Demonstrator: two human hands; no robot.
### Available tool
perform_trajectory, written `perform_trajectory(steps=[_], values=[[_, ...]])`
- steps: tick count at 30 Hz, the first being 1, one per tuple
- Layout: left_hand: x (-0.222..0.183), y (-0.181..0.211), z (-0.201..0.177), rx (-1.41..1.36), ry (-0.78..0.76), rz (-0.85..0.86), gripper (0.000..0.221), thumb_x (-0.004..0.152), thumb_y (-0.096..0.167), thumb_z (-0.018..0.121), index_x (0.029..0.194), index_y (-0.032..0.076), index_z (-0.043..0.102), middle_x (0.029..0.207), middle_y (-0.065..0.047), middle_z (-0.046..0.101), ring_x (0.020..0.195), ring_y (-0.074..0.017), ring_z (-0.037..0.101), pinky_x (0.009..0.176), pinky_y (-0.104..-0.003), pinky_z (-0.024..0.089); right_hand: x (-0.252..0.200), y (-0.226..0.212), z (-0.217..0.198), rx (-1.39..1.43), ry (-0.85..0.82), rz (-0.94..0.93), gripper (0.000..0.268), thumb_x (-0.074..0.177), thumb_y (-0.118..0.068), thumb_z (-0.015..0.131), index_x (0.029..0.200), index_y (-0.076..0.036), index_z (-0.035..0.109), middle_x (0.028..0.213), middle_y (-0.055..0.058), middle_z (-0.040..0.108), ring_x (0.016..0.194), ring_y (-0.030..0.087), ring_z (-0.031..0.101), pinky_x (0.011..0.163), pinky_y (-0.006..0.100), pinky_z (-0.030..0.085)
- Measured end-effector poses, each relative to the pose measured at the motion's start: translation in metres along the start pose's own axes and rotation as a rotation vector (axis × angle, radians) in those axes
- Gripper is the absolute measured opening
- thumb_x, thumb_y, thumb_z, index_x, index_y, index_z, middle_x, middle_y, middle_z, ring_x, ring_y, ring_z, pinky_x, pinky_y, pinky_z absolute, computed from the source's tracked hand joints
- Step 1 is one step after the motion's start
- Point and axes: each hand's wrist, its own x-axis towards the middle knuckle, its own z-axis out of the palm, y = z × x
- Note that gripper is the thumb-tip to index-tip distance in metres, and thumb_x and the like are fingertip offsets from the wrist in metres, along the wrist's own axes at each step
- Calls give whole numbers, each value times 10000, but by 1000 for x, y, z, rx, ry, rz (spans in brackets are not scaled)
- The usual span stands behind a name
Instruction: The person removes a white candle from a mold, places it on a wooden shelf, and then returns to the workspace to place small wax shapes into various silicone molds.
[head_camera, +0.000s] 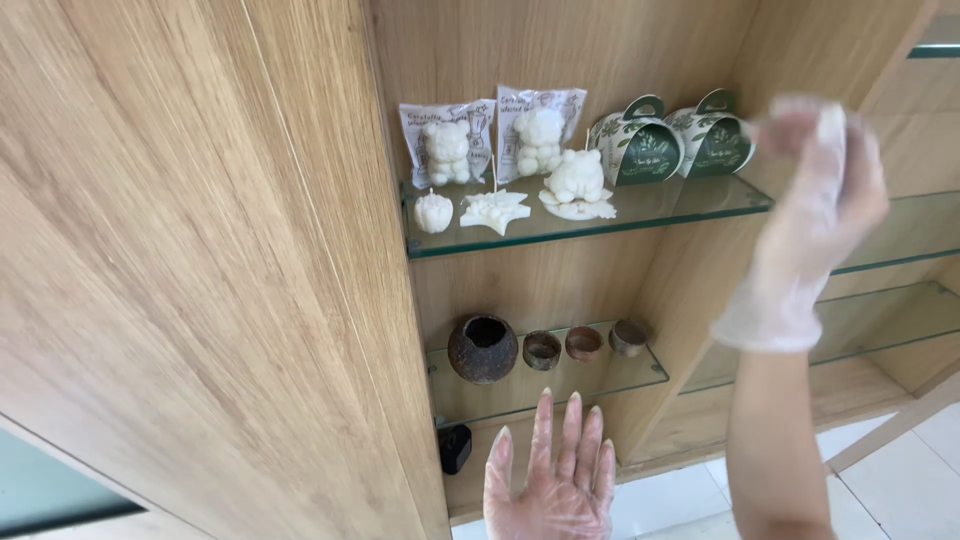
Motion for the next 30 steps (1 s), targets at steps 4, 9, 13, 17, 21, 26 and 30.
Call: perform_trajectory(steps=[4, 9, 13, 17, 21, 26, 30], values=[[-13, 6, 5, -41, 112, -20, 681, 847, 598, 508, 1413, 235, 613, 1449, -27, 606, 1378, -212, 508, 1049, -459, 461, -105, 6, -28, -103, 158, 85, 357, 1247, -236, 457, 1108, 20, 664, 1014, 96, 705, 939, 183, 670, 995, 317, 533], [-24, -10, 2, -11, 108, 113, 695, 865, 600, 472, 1434, 221, 598, 1486, -48, 604, 1408, -236, 494, 1144, -474, 352, -260, 17, -66, -63, 165, 955, 391, 1021, -370, 633, 1009, 3, 748, 885, 109, 742, 790, 169, 680, 820, 306, 511], [-47, -43, 3, -35, 138, 208, 695, 881, 573, 449, 1440, 186, 590, 1484, -90, 613, 1407, -267, 511, 1140, -494, 357, -283, 22, -114, 54, 50, 1067, 376, 972, -319, 674, 941, 48, 750, 872, 125, 774, 740, 187, 678, 757, 328, 524], [-57, -85, -26, -16, 70, 291, 676, 876, 552, 471, 1442, 199, 584, 1479, -55, 608, 1420, -239, 492, 1154, -455, 355, -249, -14, -181, -1, 102, 948, 365, 1011, -321, 648, 972, 28, 744, 864, 115, 754, 762, 158, 679, 770, 295, 522], [-67, -138, -62, -20, 102, 301, 684, 868, 553, 469, 1442, 200, 587, 1472, -39, 612, 1432, -225, 474, 1155, -440, 348, -257, -29, -262, -68, 169, 1077, 349, 1024, -307, 655, 988, 35, 717, 900, 106, 755, 771, 155, 664, 740, 289, 505], [-74, -205, -128, -59, 149, 268, 690, 882, 575, 462, 1447, 196, 574, 1472, -39, 594, 1432, -239, 466, 1161, -465, 331, -354, 17, -382, 44, 45, 1044, 360, 1008, -278, 657, 950, 68, 736, 859, 136, 765, 747, 180, 701, 661, 298, 529], [-94, -259, -146, -77, 257, 211, 669, 929, 566, 447, 1463, 181, 569, 1464, -54, 593, 1448, -256, 465, 1189, -486, 324, -380, 0, -433, 98, 15, 1130, 345, 977, -254, 665, 940, 82, 736, 862, 138, 767, 750, 192, 715, 643, 303, 527]])
